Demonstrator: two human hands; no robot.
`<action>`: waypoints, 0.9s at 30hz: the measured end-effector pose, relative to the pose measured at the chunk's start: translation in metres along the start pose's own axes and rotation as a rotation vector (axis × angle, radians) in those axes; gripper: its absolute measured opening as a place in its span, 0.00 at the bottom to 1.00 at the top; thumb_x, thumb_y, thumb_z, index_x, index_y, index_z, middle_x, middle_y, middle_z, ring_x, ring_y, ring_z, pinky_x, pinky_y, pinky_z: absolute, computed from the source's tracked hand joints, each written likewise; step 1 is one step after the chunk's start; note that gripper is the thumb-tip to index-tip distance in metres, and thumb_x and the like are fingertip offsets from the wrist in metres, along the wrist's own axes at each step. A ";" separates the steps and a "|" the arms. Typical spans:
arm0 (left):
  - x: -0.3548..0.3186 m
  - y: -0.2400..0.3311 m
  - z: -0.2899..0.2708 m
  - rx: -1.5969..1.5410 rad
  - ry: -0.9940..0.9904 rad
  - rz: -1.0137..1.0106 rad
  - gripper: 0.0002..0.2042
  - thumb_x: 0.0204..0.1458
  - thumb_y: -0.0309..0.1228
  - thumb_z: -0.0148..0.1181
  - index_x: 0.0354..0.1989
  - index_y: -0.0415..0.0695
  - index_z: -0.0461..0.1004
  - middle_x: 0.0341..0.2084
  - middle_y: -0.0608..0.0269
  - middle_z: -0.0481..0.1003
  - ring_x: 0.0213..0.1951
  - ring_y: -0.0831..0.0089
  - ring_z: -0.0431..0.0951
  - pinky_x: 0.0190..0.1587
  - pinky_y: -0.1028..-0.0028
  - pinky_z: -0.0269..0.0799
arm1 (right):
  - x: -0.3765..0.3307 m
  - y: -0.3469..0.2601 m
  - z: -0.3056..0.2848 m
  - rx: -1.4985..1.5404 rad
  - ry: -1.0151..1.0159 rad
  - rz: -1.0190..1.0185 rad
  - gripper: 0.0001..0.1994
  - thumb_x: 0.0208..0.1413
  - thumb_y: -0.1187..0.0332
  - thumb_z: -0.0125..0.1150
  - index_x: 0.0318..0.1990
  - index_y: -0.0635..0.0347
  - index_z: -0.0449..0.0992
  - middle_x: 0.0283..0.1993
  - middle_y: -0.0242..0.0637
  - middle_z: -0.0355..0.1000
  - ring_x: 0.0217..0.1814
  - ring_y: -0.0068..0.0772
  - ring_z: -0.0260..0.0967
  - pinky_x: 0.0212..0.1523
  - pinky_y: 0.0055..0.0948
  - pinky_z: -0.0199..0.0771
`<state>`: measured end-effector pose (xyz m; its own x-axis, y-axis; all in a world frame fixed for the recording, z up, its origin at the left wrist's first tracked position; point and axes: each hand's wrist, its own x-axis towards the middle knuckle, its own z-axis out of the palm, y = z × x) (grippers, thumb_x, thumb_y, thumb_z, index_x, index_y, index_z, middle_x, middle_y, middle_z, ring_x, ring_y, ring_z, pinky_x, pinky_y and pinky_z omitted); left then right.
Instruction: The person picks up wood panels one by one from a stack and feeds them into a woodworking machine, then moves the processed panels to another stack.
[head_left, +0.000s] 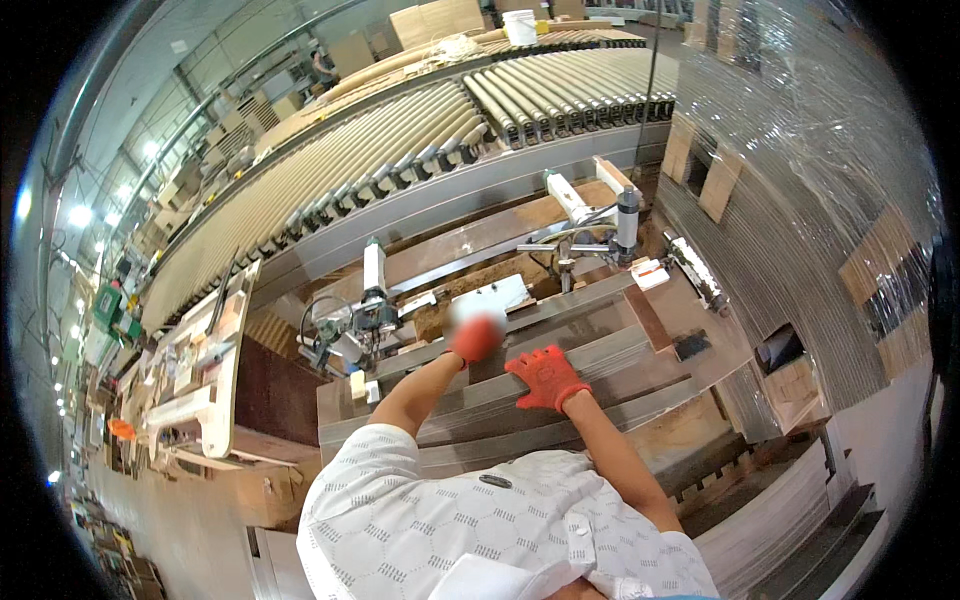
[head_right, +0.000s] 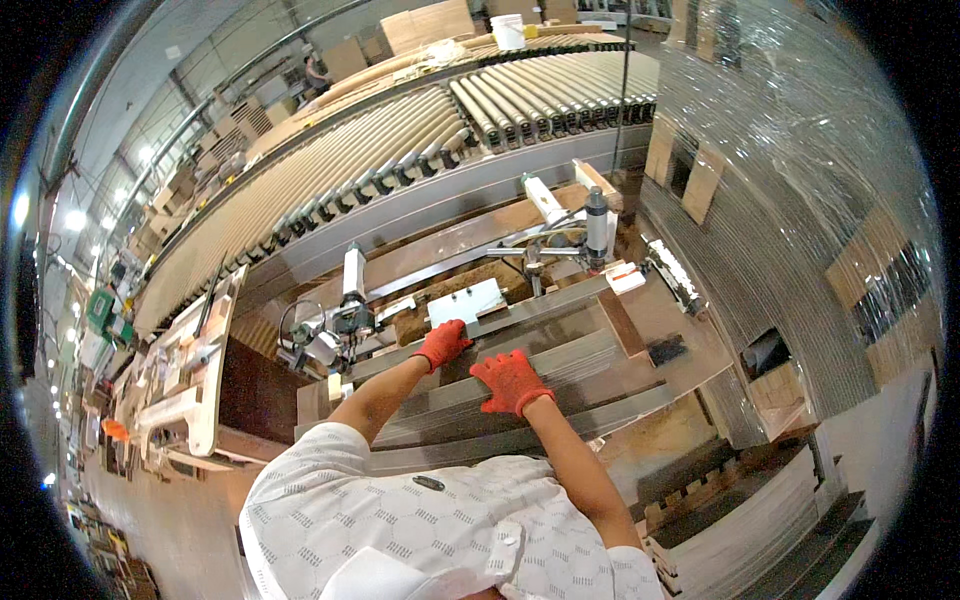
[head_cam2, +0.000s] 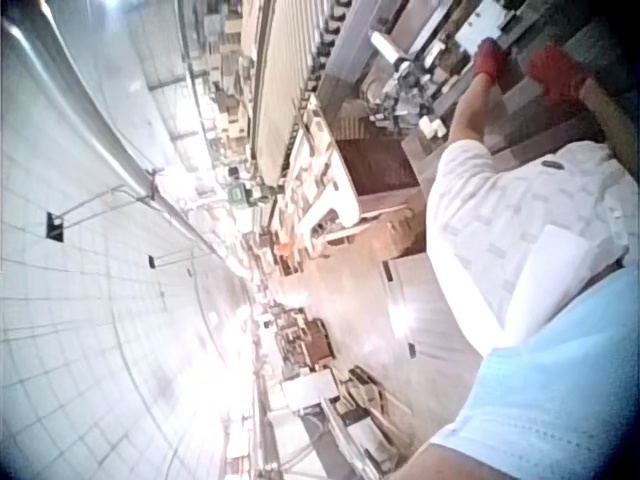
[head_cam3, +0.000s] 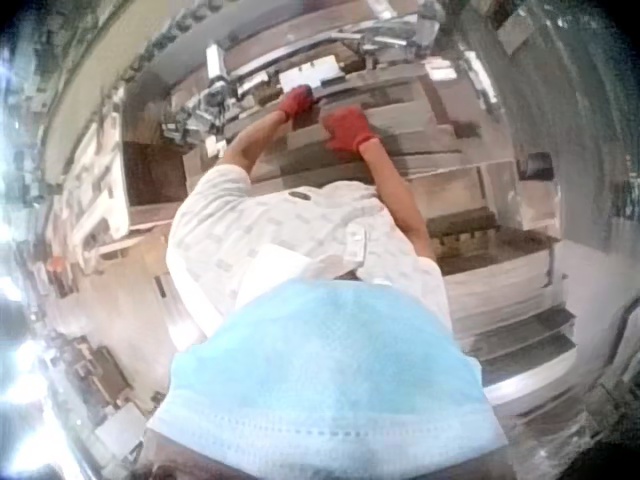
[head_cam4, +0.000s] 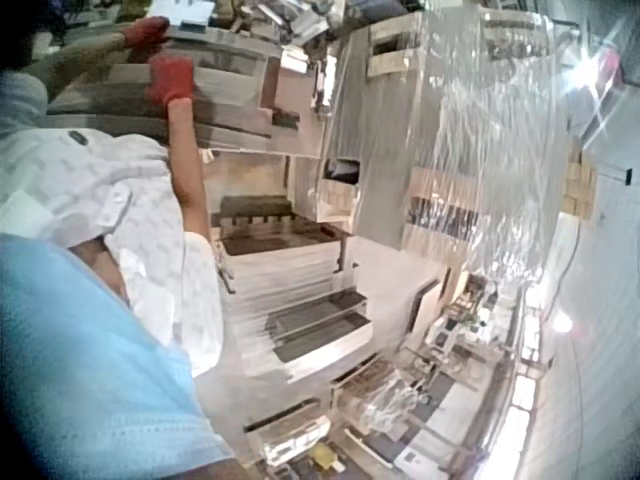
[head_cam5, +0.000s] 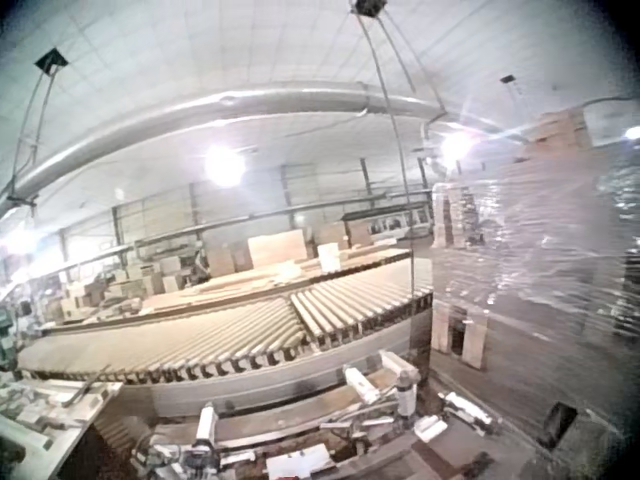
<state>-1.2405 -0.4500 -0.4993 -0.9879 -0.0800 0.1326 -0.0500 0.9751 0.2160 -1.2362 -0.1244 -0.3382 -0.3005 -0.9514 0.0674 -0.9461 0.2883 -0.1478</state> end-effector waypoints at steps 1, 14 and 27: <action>0.018 0.025 -0.003 0.000 -0.009 0.027 0.24 0.57 0.47 0.70 0.54 0.45 0.74 0.50 0.45 0.79 0.55 0.43 0.79 0.54 0.48 0.77 | -0.009 0.011 0.002 0.004 0.003 0.042 0.39 0.44 0.39 0.75 0.64 0.42 0.74 0.57 0.33 0.75 0.62 0.40 0.72 0.63 0.45 0.65; 0.016 0.038 -0.033 0.335 -0.018 0.247 0.12 0.60 0.36 0.56 0.31 0.43 0.79 0.29 0.48 0.77 0.34 0.56 0.76 0.37 0.56 0.68 | -0.032 0.024 0.015 -0.055 0.112 0.084 0.44 0.48 0.29 0.67 0.70 0.39 0.69 0.59 0.32 0.73 0.60 0.40 0.72 0.64 0.47 0.62; 0.005 0.006 -0.011 0.409 0.167 0.456 0.12 0.59 0.34 0.63 0.43 0.37 0.73 0.41 0.46 0.73 0.44 0.51 0.73 0.47 0.55 0.71 | -0.027 0.015 -0.005 0.009 0.054 0.131 0.42 0.47 0.34 0.71 0.68 0.40 0.72 0.60 0.30 0.74 0.62 0.39 0.71 0.70 0.45 0.59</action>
<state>-1.2445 -0.4465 -0.4863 -0.8889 0.3626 0.2800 0.2855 0.9164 -0.2805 -1.2433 -0.0940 -0.3368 -0.4281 -0.8982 0.0996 -0.8970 0.4089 -0.1680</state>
